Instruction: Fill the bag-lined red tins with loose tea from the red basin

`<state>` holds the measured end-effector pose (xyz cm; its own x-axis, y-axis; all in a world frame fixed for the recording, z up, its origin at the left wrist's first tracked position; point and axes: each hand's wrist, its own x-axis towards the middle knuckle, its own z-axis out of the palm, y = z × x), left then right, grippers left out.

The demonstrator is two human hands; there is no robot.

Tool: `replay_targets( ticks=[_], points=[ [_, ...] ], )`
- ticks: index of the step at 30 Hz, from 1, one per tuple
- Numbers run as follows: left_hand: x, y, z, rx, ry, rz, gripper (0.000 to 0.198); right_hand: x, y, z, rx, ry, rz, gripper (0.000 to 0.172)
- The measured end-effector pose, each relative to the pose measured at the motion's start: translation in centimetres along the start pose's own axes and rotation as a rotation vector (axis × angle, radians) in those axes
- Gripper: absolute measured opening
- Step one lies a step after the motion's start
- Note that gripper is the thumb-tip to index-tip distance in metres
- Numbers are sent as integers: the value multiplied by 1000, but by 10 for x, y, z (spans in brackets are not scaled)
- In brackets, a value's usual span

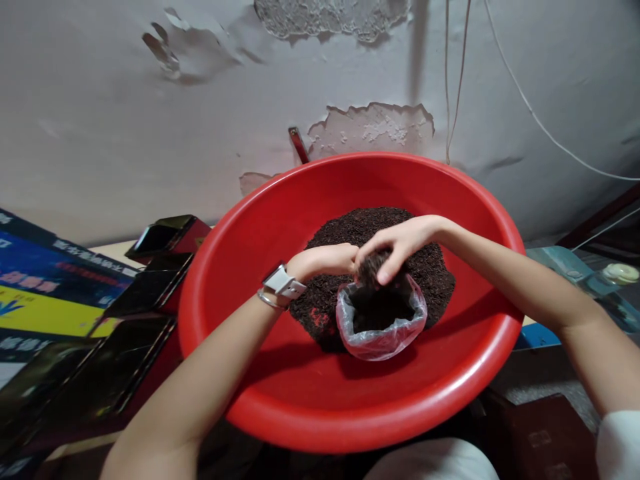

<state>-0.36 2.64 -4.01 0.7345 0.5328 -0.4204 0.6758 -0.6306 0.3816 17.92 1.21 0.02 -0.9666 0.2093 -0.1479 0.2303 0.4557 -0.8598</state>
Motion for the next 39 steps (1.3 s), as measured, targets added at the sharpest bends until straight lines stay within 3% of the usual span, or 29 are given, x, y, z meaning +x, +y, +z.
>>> replay_targets(
  ticks=[2, 4, 10, 12, 15, 19, 26, 31, 33, 35, 39],
  points=[
    [1, -1, -1, 18, -55, -38, 27, 0, -3, 1, 46, -139, 36, 53],
    [1, -2, -1, 14, -65, -28, 30, -1, 0, -1, 113, -168, 93, 60],
    [-1, -4, -1, -40, -24, 11, 46, -4, 36, -19, 69, 166, 258, 41],
    [-2, 0, -3, -47, -5, 65, 41, -5, 51, -24, 19, 228, 355, 35],
    [-6, 14, -6, -66, 100, 175, 26, -8, 67, -29, -15, 246, 467, 29],
    [-10, 30, -4, -49, 169, 234, 22, -10, 80, -33, -57, 261, 551, 25],
    [-6, 36, 4, 167, 291, 309, 18, -12, 87, -34, -84, 260, 607, 24],
    [-10, 54, 11, 339, 265, 326, 15, -11, 91, -39, -141, 246, 628, 25],
    [-13, 59, 12, 403, 255, 300, 16, -9, 96, -38, -252, 238, 685, 26],
    [-16, 59, 10, 447, 308, 221, 17, -9, 103, -31, -395, 313, 761, 32],
    [-18, 46, -4, 522, 445, -51, 26, -15, 124, 7, -485, 515, 851, 54]
  ],
)
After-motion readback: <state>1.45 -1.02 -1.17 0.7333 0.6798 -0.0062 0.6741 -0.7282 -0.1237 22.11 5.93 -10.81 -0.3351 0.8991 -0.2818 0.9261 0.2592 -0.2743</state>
